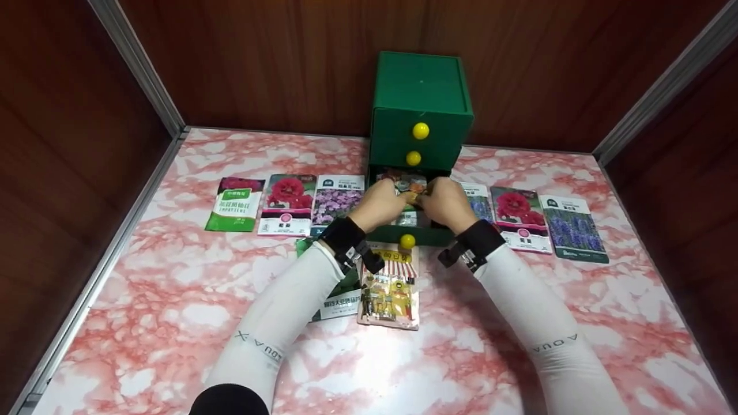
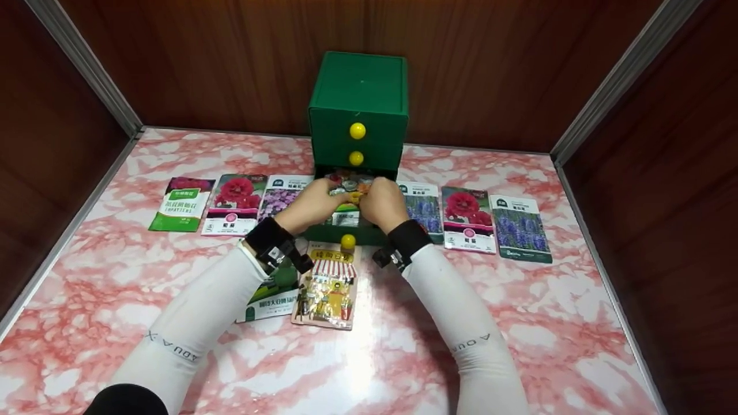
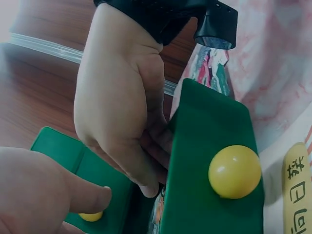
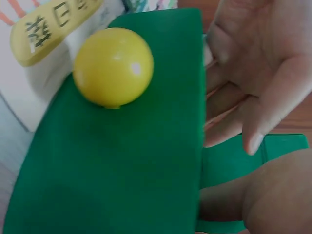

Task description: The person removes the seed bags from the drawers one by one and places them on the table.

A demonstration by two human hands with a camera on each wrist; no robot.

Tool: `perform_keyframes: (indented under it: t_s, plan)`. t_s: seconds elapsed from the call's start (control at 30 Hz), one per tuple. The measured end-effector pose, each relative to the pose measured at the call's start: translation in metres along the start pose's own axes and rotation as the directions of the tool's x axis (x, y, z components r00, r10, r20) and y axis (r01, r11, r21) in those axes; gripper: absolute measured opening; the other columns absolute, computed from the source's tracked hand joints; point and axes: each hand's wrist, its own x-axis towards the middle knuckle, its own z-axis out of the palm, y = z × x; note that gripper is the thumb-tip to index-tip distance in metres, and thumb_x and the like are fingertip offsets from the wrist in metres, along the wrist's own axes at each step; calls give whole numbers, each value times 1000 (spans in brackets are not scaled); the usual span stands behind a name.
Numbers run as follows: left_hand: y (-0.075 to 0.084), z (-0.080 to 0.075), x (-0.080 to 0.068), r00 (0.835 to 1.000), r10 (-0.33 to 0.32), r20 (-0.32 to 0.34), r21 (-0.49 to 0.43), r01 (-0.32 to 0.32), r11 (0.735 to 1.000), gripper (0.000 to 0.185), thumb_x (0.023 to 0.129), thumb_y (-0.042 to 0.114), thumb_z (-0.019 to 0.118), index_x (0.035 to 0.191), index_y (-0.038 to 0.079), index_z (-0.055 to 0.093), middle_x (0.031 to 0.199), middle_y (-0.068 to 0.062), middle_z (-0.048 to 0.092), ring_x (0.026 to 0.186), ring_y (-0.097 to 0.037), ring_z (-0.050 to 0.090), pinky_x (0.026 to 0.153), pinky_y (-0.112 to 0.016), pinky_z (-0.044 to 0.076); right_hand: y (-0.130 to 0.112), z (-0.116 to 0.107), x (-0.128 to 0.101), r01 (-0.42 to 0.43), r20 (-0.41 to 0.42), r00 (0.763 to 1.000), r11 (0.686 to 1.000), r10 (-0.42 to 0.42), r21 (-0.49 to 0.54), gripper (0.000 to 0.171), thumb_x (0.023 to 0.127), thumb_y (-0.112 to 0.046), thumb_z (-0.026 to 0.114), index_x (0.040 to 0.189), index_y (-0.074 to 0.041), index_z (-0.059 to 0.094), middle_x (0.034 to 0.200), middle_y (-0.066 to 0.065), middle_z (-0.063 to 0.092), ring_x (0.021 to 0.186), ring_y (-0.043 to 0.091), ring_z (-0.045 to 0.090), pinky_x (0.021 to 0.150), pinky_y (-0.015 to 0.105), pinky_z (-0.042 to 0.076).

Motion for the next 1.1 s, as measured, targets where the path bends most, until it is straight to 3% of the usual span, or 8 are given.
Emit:
perform_keyframes:
  t_s: [0.13,0.23,0.33,0.43,0.57,0.77,0.9,1.1]
  plan:
    - [-1,-5,-6,997,43,-56,62,-40,997,41,118,30,58,144,-2,64,107,-11,63,77,-21,56,72,-34,44,-1,-5,0,-8,-22,1000,1000,8,27,31,104,-14,76,76,-6,65,66,4,50,66,25,48,66,39,40]
    - [-2,-7,-7,993,66,-97,111,-55,992,40,117,28,61,144,-2,65,125,-16,70,94,-26,64,84,-38,51,0,-8,0,-30,-39,999,998,32,49,19,103,-12,79,103,7,77,89,18,70,84,33,60,80,44,51]
    - [-4,-7,-7,987,81,-137,132,-63,989,44,114,23,65,150,-2,64,144,-18,69,119,-31,69,102,-42,56,2,-11,-2,-64,-44,997,995,67,76,40,102,-10,78,134,13,71,119,28,74,107,39,68,100,51,57]
    - [-7,-6,-8,978,104,-180,117,-84,990,46,111,18,69,153,0,63,152,-17,67,135,-32,65,114,-44,52,4,-14,-3,-83,-35,996,991,87,101,50,102,-10,77,143,15,65,131,32,71,120,42,68,109,54,55]
    - [-13,-7,-12,962,150,-228,72,-138,988,42,108,14,74,147,-2,68,143,-17,71,132,-33,66,112,-45,53,6,-16,-6,-106,-17,994,982,110,154,51,102,-12,79,143,15,64,138,32,69,122,41,66,107,54,56]
    - [-18,-8,-20,945,207,-254,65,-196,978,38,106,7,74,142,-3,70,136,-18,72,125,-33,68,107,-45,55,8,-21,-15,-121,8,993,973,122,197,50,103,-12,77,145,12,64,138,30,70,111,34,67,92,44,58]
    - [-19,-8,-26,945,213,-248,75,-200,977,41,104,5,76,144,-1,70,141,-17,70,129,-33,66,110,-44,54,9,-24,-25,-115,4,993,973,116,198,54,102,-16,82,145,11,65,126,27,73,101,31,69,80,35,56]
    - [-21,-5,-39,949,212,-232,62,-203,977,47,100,8,82,144,1,70,139,-16,68,127,-31,65,109,-43,54,13,-25,-42,-79,-14,996,974,83,212,55,101,-15,83,145,12,65,120,26,75,97,27,72,72,24,55]
